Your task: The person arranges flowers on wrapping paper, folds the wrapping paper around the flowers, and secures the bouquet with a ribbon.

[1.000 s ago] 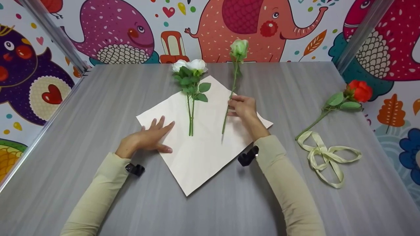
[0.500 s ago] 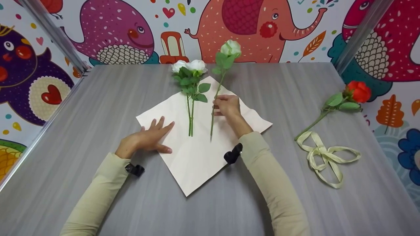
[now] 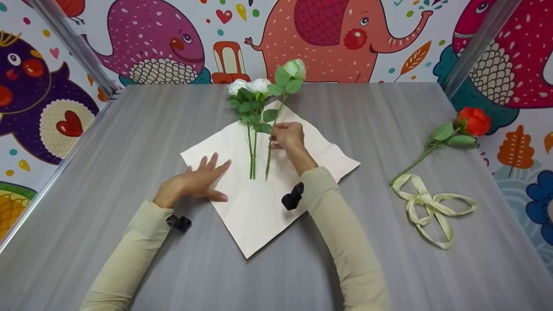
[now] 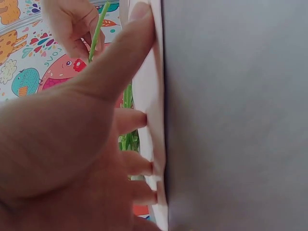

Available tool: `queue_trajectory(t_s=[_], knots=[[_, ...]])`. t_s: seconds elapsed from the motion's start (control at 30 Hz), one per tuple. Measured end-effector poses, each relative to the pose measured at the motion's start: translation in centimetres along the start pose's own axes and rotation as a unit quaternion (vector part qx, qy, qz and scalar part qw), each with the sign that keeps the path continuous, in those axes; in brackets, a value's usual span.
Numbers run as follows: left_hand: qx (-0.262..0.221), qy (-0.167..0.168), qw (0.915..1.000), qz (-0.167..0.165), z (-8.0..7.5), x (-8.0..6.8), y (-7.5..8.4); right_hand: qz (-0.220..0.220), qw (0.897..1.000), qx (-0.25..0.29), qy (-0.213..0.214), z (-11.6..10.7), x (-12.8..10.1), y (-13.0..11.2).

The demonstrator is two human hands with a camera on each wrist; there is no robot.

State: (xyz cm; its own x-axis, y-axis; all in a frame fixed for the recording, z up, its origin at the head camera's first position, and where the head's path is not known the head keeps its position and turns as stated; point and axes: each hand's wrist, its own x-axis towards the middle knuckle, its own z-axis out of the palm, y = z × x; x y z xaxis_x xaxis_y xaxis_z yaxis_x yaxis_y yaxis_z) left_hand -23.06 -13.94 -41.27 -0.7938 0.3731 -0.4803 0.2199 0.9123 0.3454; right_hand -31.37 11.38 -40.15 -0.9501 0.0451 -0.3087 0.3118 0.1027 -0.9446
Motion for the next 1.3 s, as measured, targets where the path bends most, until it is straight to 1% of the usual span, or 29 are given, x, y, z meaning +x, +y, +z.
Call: queue_trajectory(t_s=[0.23,0.5,0.67,0.9,1.1,1.3], knots=[[0.012,-0.001,0.9999,-0.002,-0.1,0.3,0.0,0.014,1.000,-0.018,0.010,0.8,0.6,0.6],[0.015,0.000,0.9999,-0.002,0.1,0.4,-0.1,0.014,0.999,-0.027,0.026,1.6,1.3,0.9],[0.013,0.001,0.9999,-0.002,0.2,0.3,-0.1,0.026,0.999,-0.020,0.034,2.2,1.5,1.3],[0.014,0.003,0.9999,-0.002,0.4,0.2,-0.2,0.030,0.999,-0.019,0.021,3.3,1.5,1.7],[0.013,-0.004,0.9999,-0.005,0.4,0.3,-0.1,0.023,0.999,-0.001,0.029,3.6,1.4,2.1],[0.020,-0.007,0.9997,-0.008,0.0,0.3,0.0,0.012,0.999,0.012,0.033,3.5,1.3,1.9]])
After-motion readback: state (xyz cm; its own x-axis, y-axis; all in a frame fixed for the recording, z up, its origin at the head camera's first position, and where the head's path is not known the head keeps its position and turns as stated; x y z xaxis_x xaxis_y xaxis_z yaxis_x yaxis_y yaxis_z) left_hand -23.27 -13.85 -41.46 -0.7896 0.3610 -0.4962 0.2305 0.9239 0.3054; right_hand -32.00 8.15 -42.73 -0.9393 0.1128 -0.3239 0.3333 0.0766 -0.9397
